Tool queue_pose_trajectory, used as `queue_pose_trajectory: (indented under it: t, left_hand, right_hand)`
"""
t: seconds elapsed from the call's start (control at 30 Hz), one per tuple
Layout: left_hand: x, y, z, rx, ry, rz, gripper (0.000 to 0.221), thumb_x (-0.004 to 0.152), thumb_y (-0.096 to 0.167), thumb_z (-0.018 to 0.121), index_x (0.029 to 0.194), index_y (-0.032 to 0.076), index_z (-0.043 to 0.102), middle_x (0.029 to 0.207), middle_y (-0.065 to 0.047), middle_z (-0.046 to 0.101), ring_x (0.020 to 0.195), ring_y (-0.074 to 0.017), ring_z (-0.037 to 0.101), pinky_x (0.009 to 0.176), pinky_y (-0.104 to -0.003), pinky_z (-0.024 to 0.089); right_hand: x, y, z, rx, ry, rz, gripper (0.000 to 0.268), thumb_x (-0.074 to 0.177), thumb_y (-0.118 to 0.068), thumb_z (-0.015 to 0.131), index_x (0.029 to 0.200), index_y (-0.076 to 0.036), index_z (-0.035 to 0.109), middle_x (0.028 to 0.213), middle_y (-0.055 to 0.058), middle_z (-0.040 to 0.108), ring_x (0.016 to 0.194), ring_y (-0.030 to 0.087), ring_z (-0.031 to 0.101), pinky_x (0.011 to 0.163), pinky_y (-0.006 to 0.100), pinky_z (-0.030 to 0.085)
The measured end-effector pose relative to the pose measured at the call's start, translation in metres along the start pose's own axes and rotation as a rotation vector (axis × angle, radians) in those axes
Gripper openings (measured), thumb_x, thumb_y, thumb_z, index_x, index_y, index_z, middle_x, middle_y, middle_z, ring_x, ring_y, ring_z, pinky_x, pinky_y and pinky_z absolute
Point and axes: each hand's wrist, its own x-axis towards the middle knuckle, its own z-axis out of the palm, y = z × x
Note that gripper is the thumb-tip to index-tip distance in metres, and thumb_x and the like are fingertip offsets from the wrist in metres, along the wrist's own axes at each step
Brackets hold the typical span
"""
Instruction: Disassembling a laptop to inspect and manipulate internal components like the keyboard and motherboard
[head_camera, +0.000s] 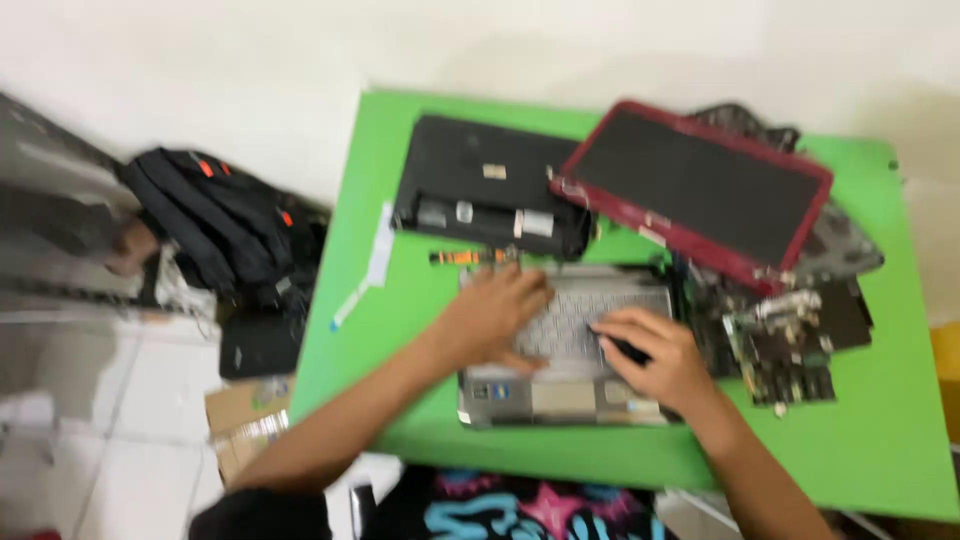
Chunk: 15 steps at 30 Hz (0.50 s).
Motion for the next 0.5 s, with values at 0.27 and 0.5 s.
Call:
queue_pose_trajectory:
  t: [0.27,0.5]
  left_hand:
    - [-0.011,0.008,0.006,0.081,0.06,0.032,0.09,0.073,0.077,0.071,0.132,0.01,0.061,0.133,-0.012,0.051,0.117,-0.0354,0.051,0.089,-0.05,0.051]
    - [-0.013,0.008,0.003,0.03,0.036,0.003,0.086,0.078,0.074,0.065,0.136,0.012,0.056,0.134,-0.007,0.047,0.116,-0.0321,0.049,0.091,-0.048,0.05]
  right_hand:
    - [-0.013,-0.02,0.01,-0.008,-0.097,-0.079,0.011,0.093,-0.012,0.073,0.103,-0.009,0.078,0.105,0.007,0.074,0.098,0.029,0.073,0.086,0.041,0.058]
    - [-0.019,-0.011,0.016,-0.148,-0.14,-0.12,0.013,0.095,-0.017,0.069,0.104,-0.011,0.075,0.104,0.006,0.07,0.102,0.029,0.071,0.088,0.039,0.058]
